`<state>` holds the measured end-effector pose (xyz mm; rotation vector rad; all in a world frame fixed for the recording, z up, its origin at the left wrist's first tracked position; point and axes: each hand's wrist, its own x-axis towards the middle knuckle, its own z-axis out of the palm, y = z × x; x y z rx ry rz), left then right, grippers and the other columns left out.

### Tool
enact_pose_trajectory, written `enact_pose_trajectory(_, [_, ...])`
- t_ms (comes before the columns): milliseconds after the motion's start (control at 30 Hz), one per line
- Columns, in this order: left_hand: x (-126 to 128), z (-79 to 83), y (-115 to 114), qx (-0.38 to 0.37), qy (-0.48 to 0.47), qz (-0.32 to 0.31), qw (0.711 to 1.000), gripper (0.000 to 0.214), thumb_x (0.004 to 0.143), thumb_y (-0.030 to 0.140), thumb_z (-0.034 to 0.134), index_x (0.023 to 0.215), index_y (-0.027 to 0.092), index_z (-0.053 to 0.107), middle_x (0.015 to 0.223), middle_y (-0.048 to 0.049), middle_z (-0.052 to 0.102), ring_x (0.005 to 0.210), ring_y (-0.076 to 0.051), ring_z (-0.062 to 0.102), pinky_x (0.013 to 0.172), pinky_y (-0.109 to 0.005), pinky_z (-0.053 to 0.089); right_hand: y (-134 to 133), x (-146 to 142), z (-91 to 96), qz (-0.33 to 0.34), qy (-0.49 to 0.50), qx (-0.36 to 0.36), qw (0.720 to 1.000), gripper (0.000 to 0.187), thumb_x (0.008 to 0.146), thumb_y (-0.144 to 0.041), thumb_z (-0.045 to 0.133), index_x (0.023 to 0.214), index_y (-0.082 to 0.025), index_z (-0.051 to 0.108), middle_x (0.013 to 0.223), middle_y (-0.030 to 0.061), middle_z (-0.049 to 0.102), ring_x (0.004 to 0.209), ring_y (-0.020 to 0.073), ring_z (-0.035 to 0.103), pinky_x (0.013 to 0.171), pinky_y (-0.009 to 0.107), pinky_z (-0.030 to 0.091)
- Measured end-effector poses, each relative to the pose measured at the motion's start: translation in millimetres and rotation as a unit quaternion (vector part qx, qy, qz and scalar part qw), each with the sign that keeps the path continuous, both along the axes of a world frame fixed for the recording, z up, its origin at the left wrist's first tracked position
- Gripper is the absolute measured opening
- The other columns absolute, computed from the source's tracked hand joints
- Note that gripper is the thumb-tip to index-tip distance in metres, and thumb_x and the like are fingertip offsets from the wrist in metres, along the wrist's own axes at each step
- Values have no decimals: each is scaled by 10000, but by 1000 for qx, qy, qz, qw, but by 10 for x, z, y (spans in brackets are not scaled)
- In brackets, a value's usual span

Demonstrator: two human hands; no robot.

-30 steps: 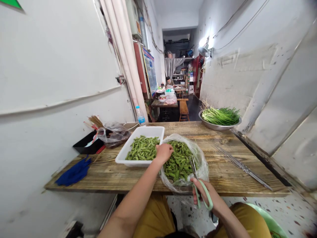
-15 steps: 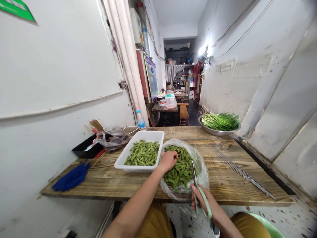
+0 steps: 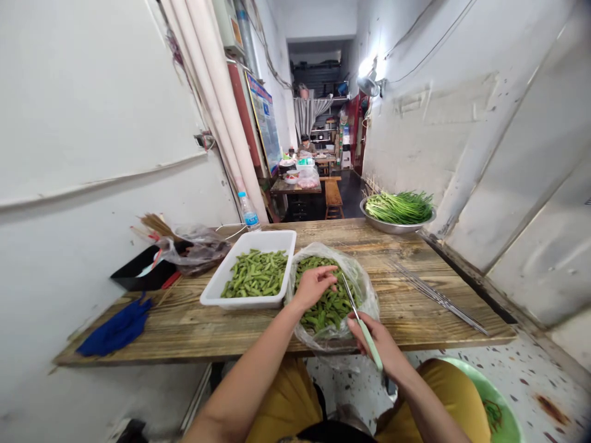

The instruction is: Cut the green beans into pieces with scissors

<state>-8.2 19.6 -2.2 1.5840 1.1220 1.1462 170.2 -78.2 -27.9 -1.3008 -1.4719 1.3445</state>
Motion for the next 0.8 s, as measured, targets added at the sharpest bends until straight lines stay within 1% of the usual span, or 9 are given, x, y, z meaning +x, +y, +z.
enact_pose_trajectory(100, [90,20,-139,-62,-61,2,996,276,645,289,683,863,121,666,657,-28,668,599,-164,635,537,-241,445,51,0,21,-11,-42,42,998,499,753,-570,538,1022,-156,612,538,-25,547,485,133,498,473,237,397])
enact_pose_trajectory(200, [128,60,-222,-82,-69,-1,994,190,618,277,695,730,129,658,611,-21,661,594,-161,631,539,-238,446,66,-7,53,-11,-54,62,997,499,751,-568,538,1015,-154,629,533,-19,561,505,148,518,489,245,405])
enact_pose_trajectory(300, [119,108,-260,-89,-57,-11,994,153,620,261,684,705,139,650,601,-11,655,591,-152,623,540,-233,440,58,-15,79,-5,-54,69,996,473,742,-565,553,975,-163,638,510,-26,550,498,150,517,484,243,399])
enact_pose_trajectory(400, [85,117,-263,-73,-29,-16,997,127,636,247,673,697,136,656,610,-8,649,583,-132,599,551,-225,429,59,-30,80,5,-51,66,997,426,723,-565,577,872,-171,643,472,-35,520,472,143,501,462,233,382])
enact_pose_trajectory(500, [32,72,-244,-53,-22,20,998,109,621,215,698,662,127,649,610,0,635,571,-100,563,576,-211,424,80,-62,47,13,-43,38,998,388,712,-564,591,753,-179,614,432,-49,464,417,121,460,423,220,352])
enact_pose_trajectory(567, [-8,32,-230,-87,-70,62,992,132,615,211,715,652,123,624,571,15,607,526,-81,538,545,-199,420,89,-89,18,16,-25,3,1000,381,714,-566,589,736,-186,579,425,-66,422,365,96,401,381,212,317])
enact_pose_trajectory(633, [-37,7,-223,-151,-159,84,972,166,622,204,727,701,121,606,558,22,597,497,-74,542,526,-194,438,82,-113,3,19,12,-31,999,378,731,-572,568,754,-196,537,459,-76,414,343,78,357,347,204,293])
enact_pose_trajectory(700, [-47,8,-227,-199,-248,79,945,194,627,167,735,755,114,599,594,7,620,537,-83,591,564,-200,483,59,-129,12,24,51,-49,997,377,765,-576,527,756,-200,497,514,-69,440,361,73,370,344,199,304])
enact_pose_trajectory(800, [-24,46,-247,-217,-319,73,920,171,638,95,728,749,96,598,650,-23,649,635,-102,646,640,-195,523,17,-144,61,37,56,-51,996,389,806,-574,473,734,-193,474,520,-60,453,383,76,404,367,198,325])
